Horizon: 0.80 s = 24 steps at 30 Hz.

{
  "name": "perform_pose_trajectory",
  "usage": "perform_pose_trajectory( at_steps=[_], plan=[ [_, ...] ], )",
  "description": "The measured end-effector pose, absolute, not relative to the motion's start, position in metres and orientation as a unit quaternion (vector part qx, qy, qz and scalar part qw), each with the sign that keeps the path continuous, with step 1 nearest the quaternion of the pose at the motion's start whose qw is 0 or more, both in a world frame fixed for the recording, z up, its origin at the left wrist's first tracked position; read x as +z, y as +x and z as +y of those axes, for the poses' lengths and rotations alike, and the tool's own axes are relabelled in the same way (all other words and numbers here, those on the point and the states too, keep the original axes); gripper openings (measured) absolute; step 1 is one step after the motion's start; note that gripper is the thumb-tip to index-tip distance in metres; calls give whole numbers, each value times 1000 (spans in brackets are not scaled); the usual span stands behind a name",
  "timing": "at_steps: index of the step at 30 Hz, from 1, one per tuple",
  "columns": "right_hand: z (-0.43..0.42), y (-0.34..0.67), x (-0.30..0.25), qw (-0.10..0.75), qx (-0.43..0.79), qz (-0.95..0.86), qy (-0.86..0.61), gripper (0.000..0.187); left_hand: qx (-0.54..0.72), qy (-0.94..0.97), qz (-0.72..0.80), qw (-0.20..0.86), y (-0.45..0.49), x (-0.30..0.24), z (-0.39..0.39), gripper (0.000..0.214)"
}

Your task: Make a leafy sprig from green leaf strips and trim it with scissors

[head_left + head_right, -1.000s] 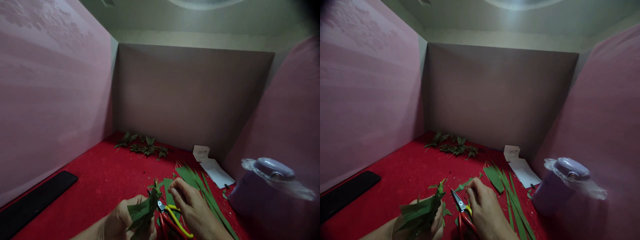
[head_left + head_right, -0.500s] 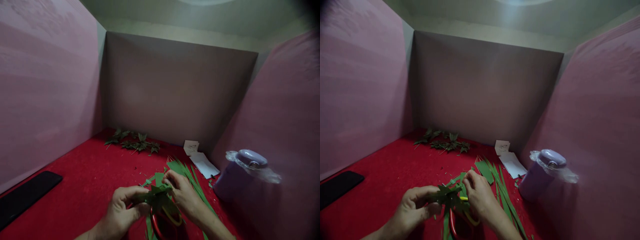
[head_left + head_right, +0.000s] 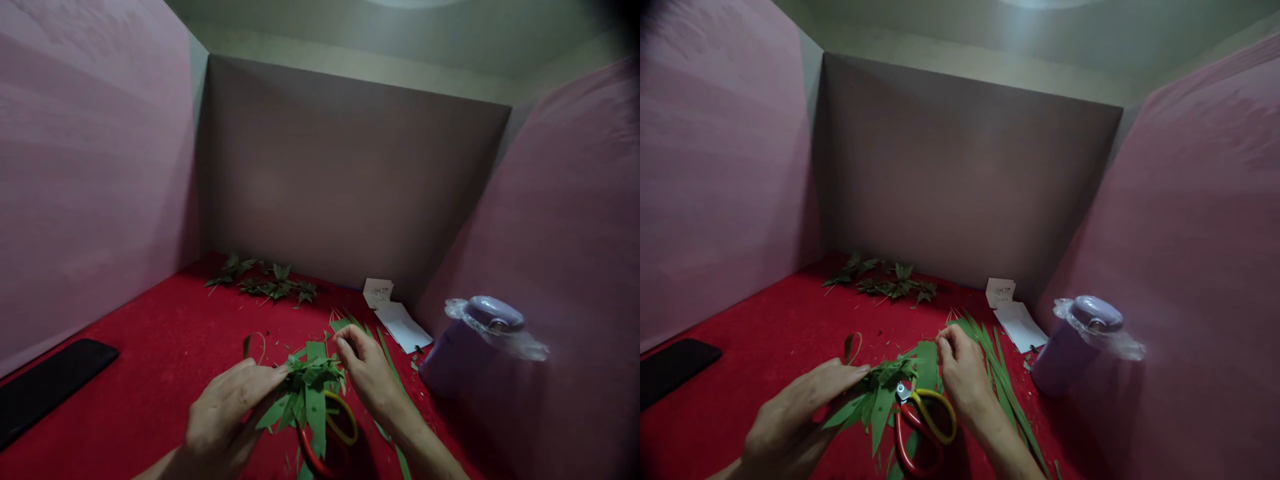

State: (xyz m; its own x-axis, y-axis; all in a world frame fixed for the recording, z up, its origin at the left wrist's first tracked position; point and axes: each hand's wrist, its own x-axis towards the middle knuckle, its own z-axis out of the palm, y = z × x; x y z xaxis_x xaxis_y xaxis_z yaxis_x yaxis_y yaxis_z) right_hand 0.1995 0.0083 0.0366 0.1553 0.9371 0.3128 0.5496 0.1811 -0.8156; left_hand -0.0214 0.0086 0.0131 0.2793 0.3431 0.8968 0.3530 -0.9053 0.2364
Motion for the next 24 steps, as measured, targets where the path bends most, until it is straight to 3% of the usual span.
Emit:
perform_pose_trajectory(
  at_steps=[11, 24],
  plan=[
    [9, 198, 34, 466, 229, -614, -594, 14, -596, -776, -205, 39, -21, 17, 5, 46],
    [4, 196, 40, 474, 217, -615, -591, 11, -554, -813, -172, 55, -26, 24, 5, 40]
  ],
)
